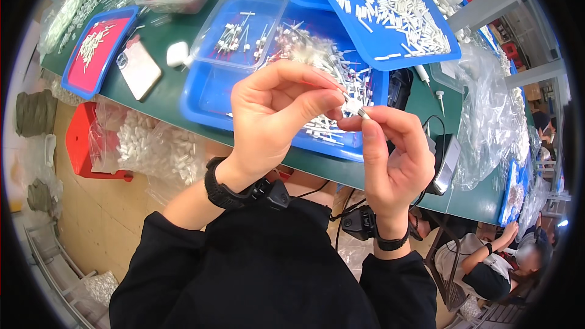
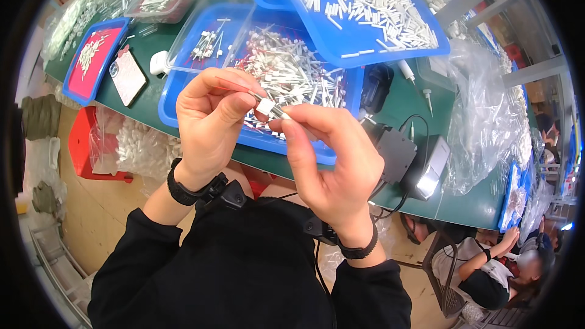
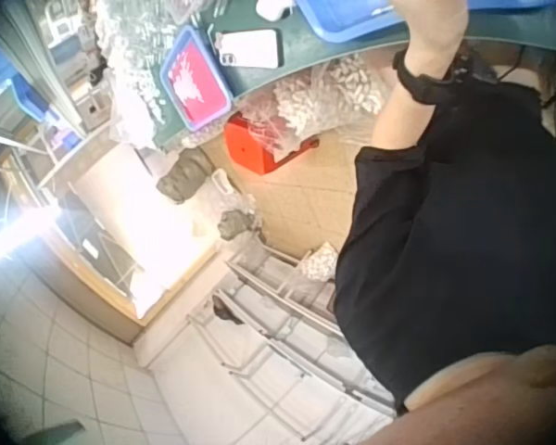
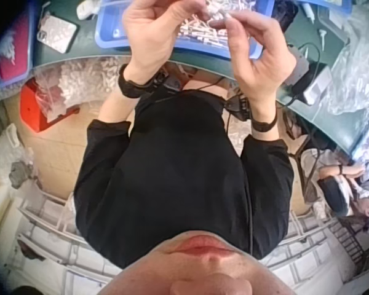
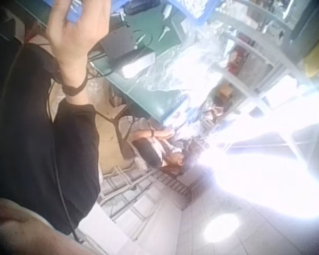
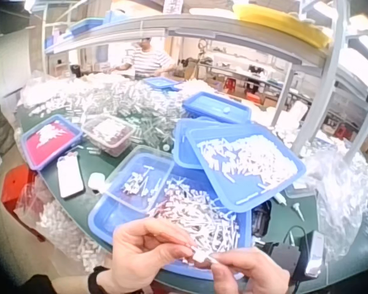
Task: The person picks small white cylindrical components from a blue tray and inserts them into clear plastic tubes held in the other hand. They repeat this process, occasionally placing the filled tubes into a clear plastic container. The workspace includes multiple trays of components and plastic packaging.
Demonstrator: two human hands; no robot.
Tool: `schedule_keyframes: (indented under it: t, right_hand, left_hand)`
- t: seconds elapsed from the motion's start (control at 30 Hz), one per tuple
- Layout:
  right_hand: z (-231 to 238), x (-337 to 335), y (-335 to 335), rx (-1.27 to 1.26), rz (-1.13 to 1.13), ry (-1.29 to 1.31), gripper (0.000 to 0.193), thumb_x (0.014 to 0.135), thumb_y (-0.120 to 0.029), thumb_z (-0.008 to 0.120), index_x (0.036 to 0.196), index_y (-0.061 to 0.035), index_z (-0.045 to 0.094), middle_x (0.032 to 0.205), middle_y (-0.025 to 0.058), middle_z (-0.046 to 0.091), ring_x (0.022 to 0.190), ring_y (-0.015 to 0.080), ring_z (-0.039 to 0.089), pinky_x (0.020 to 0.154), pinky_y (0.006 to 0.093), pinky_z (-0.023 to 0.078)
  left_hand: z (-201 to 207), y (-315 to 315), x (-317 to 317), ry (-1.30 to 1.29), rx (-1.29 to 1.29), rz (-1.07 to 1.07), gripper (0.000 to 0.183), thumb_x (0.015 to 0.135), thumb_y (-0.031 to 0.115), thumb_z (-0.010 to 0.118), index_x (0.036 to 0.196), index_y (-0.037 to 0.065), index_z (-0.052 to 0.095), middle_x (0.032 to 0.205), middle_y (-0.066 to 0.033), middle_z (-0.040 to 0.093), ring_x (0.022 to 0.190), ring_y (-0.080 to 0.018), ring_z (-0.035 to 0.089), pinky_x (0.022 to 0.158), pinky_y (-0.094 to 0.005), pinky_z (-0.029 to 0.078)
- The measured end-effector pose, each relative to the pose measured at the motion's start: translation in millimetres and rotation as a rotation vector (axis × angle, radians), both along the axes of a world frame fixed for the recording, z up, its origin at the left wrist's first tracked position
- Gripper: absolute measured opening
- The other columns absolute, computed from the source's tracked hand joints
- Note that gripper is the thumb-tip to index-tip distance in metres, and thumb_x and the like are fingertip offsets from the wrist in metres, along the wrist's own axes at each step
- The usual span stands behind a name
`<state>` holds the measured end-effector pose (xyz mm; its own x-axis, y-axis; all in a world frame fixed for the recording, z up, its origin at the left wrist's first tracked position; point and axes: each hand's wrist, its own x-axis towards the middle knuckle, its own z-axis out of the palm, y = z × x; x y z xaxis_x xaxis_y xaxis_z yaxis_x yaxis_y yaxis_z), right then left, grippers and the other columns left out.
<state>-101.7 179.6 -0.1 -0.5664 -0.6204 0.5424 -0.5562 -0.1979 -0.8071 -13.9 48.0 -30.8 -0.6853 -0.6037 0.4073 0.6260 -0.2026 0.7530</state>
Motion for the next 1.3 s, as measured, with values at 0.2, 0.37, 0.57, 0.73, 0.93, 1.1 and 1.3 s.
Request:
schedule_keyframes:
  t: [0.2,0.37,0.57,0.73,0.93,1.1,1.3]
  right_hand:
    - [-4,-5,3,0.035,-0.020,0.064,0.008,0.086,0.002,0.066,0.094,0.0023,0.065,0.085,0.0100,0.069,0.076,0.0156,0.069,0.067,0.0249,0.053]
    - [-2,-7,3,0.030,-0.124,0.249,0.009,0.082,0.004,0.069,0.091,0.0006,0.067,0.080,0.0105,0.068,0.072,0.0196,0.067,0.065,0.0266,0.051]
    - [-4,-9,-3,-0.068,-0.219,0.539,0.013,0.077,0.003,0.074,0.088,0.0005,0.067,0.078,0.0099,0.069,0.066,0.0222,0.065,0.059,0.0279,0.051]
    - [-4,-7,-3,-0.121,-0.206,0.584,0.015,0.076,0.002,0.075,0.089,0.0008,0.066,0.078,0.0098,0.070,0.064,0.0224,0.065,0.058,0.0286,0.051]
    - [-8,5,1,-0.097,-0.144,0.249,0.016,0.076,0.002,0.076,0.089,0.0012,0.068,0.079,0.0102,0.070,0.064,0.0226,0.066,0.057,0.0272,0.051]
    - [-2,0,0,0.002,-0.054,0.308,0.022,0.073,-0.003,0.080,0.091,0.0008,0.068,0.082,0.0101,0.071,0.067,0.0213,0.066,0.059,0.0271,0.052]
    - [0,-12,-1,0.070,-0.019,0.274,0.037,0.069,-0.013,0.084,0.100,-0.0014,0.067,0.088,0.0091,0.070,0.074,0.0213,0.067,0.066,0.0293,0.053]
  left_hand:
    - [-1,-1,-2,-0.017,-0.137,0.057,0.011,0.086,-0.001,0.067,0.095,0.000,0.060,0.096,-0.0157,0.066,0.088,-0.0165,0.064,0.075,-0.0262,0.052]
    - [4,7,-1,-0.046,-0.131,0.072,0.010,0.087,-0.002,0.066,0.094,0.000,0.059,0.096,-0.0186,0.067,0.085,-0.0184,0.066,0.072,-0.0274,0.053]
    - [-4,7,-4,0.097,-0.011,0.030,0.012,0.085,-0.011,0.063,0.092,-0.004,0.058,0.092,-0.0196,0.068,0.088,-0.0223,0.069,0.078,-0.0334,0.059]
    - [-2,11,1,0.106,-0.102,0.110,0.016,0.083,-0.011,0.065,0.091,-0.001,0.056,0.092,-0.0206,0.068,0.085,-0.0224,0.068,0.074,-0.0318,0.057]
    - [5,4,8,0.054,-0.458,0.239,0.019,0.083,-0.011,0.066,0.087,0.001,0.052,0.092,-0.0238,0.066,0.081,-0.0238,0.068,0.072,-0.0323,0.057]
    - [1,2,11,0.040,-0.512,0.241,0.019,0.082,-0.010,0.067,0.088,0.001,0.052,0.092,-0.0234,0.066,0.082,-0.0241,0.068,0.072,-0.0324,0.057]
    - [-8,3,9,0.121,-0.125,0.196,0.015,0.080,-0.012,0.068,0.090,-0.003,0.061,0.096,-0.0198,0.068,0.089,-0.0233,0.069,0.079,-0.0341,0.056]
